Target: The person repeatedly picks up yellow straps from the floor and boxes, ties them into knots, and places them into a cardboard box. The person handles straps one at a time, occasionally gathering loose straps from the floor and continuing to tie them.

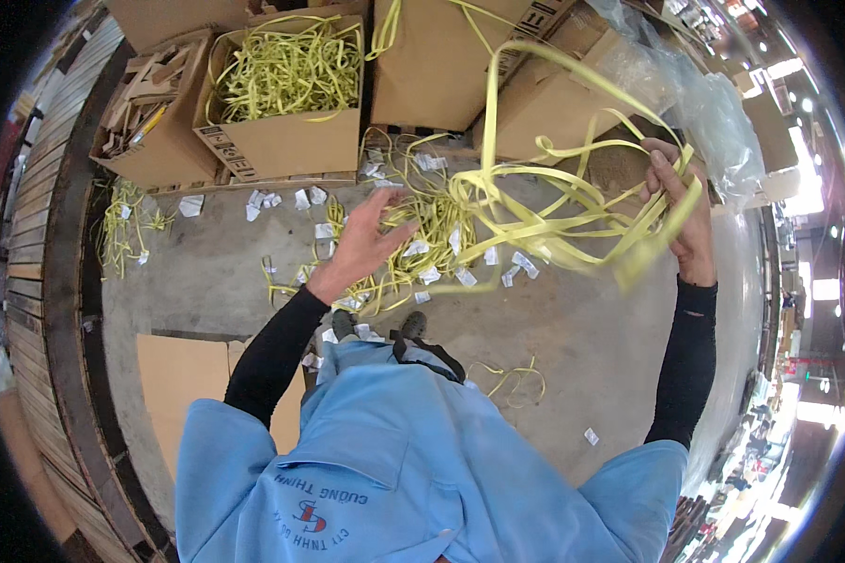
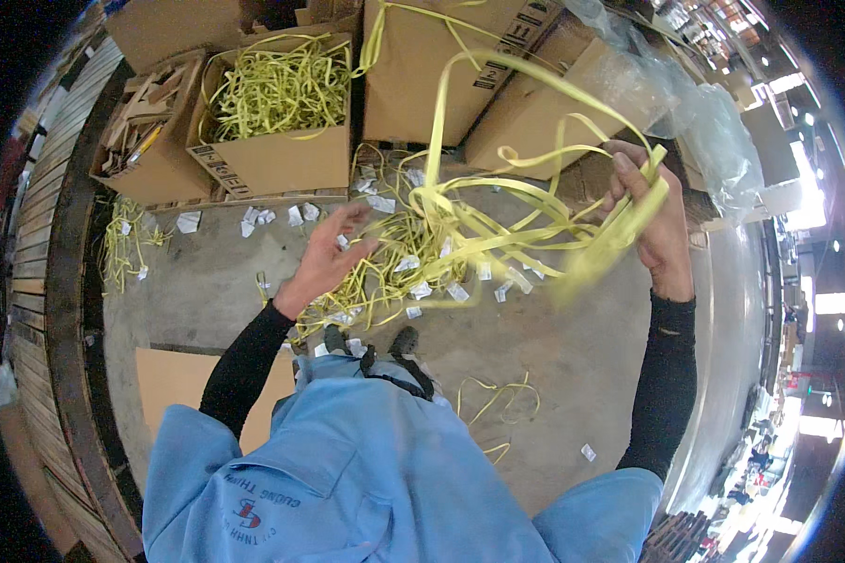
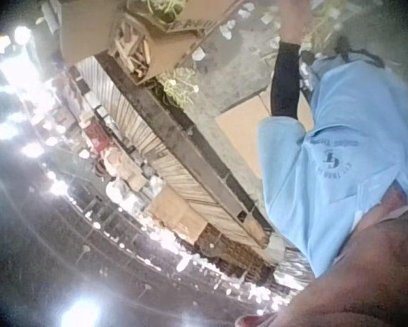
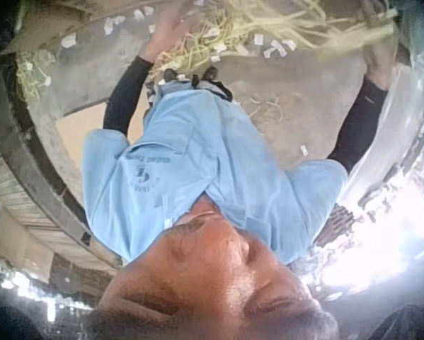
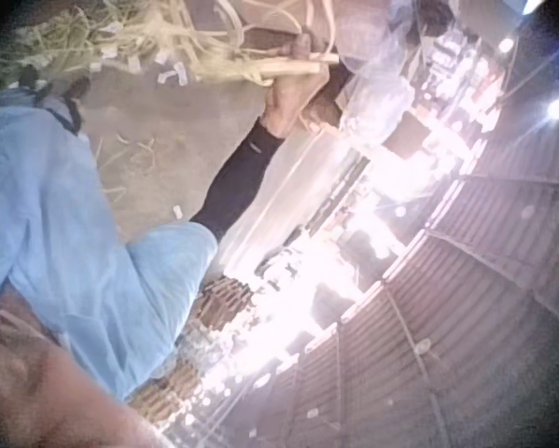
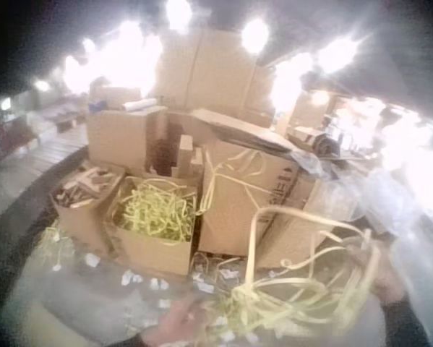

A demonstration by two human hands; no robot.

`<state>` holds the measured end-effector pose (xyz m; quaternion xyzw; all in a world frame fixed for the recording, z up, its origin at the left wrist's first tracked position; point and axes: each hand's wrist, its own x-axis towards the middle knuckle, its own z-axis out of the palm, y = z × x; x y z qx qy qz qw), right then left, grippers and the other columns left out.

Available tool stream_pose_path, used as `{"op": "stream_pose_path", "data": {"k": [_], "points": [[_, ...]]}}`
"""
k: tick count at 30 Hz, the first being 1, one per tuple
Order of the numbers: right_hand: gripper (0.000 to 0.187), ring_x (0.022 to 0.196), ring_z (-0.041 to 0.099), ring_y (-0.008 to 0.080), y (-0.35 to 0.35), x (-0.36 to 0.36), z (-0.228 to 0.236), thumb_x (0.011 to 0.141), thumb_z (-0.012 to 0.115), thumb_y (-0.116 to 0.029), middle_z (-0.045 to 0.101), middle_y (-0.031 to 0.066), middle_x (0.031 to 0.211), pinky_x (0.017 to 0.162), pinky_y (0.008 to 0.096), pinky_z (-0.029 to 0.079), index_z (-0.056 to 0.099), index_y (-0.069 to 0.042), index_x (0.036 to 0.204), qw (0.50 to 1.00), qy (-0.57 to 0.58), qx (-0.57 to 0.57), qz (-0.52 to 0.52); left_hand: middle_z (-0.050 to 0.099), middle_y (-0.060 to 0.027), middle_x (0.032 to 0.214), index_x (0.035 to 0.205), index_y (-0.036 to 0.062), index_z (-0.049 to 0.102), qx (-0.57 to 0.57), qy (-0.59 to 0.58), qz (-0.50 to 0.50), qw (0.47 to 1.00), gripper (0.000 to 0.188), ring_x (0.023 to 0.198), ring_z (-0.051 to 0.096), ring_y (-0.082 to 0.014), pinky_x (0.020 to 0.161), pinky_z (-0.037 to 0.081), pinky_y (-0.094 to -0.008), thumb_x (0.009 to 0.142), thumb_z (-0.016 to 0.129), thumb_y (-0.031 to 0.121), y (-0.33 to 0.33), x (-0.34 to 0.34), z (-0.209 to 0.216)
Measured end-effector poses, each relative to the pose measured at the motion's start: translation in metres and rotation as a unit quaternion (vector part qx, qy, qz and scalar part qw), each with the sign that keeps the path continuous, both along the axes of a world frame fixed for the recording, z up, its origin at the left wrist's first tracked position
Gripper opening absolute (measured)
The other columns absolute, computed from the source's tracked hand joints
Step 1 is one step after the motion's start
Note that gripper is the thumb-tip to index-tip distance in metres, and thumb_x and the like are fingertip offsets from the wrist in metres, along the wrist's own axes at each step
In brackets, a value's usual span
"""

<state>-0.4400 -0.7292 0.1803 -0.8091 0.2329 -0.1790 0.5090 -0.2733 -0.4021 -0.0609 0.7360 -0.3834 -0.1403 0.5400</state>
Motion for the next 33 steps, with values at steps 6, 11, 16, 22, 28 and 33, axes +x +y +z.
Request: {"op": "stream_pose_path", "data": {"k": [6,11,16,22,28,33], "points": [[0.038,0.064,0.052,0.0077,0.040,0.024,-0.001,0.100,0.058,-0.028,0.049,-0.0017,0.072,0.059,0.0222,0.045,0.056,0.002,0.123,0.989,-0.006,0.121,0.088,0.048,-0.0226,0.140,0.145,0.0009,0.036,-0.032,-0.055,0.012,0.998,0.084,0.130,0.047,-0.0349,0.109,0.038,-0.0402,0.077,0.082,0.019,-0.030,-0.002,0.005],[0.042,0.060,0.054,0.0094,0.043,0.035,0.003,0.098,0.061,-0.029,0.052,-0.0019,0.069,0.056,0.0217,0.044,0.056,0.004,0.123,0.975,-0.071,0.161,0.133,0.064,-0.0205,0.113,0.121,0.0010,0.056,-0.085,-0.017,0.042,0.995,0.058,0.106,0.062,-0.0359,0.090,0.049,-0.0427,0.075,0.084,0.023,-0.057,-0.004,-0.006],[0.034,0.066,0.058,0.0075,0.019,0.041,0.004,0.098,0.061,-0.022,0.059,0.0002,0.075,0.060,0.0218,0.047,0.061,0.004,0.118,0.979,-0.085,0.107,0.154,0.068,-0.0064,0.096,0.117,-0.0041,0.056,-0.072,0.243,0.003,0.967,0.034,0.089,0.062,-0.0115,0.081,0.051,-0.0280,0.087,0.070,0.004,-0.059,0.009,-0.008],[0.040,0.077,0.064,0.0084,-0.015,0.042,0.021,0.099,0.060,-0.025,0.064,0.0020,0.087,0.068,0.0215,0.052,0.057,0.002,0.128,0.981,-0.096,0.014,0.170,0.063,-0.0068,0.088,0.120,-0.0059,0.054,-0.179,0.383,0.074,0.903,0.037,0.075,0.063,-0.0144,0.065,0.053,-0.0293,0.085,0.066,-0.001,-0.030,0.038,0.016],[0.037,0.083,0.067,0.0107,-0.018,0.051,0.036,0.100,0.056,-0.020,0.068,0.0063,0.095,0.073,0.0226,0.054,0.055,0.001,0.131,0.957,-0.098,-0.024,0.271,0.064,-0.0087,0.117,0.125,-0.0014,0.056,-0.113,0.220,0.061,0.967,0.048,0.098,0.062,-0.0138,0.085,0.052,-0.0306,0.079,0.071,-0.003,-0.006,0.048,0.030],[0.026,0.074,0.067,0.0115,0.011,0.109,0.038,0.093,0.056,-0.011,0.069,0.0055,0.080,0.069,0.0275,0.053,0.064,0.004,0.113,0.935,-0.158,-0.136,0.287,0.062,-0.0099,0.124,0.127,-0.0007,0.054,-0.143,0.204,0.097,0.963,0.051,0.105,0.061,-0.0157,0.091,0.052,-0.0309,0.080,0.074,-0.001,0.027,0.032,-0.012]]}}
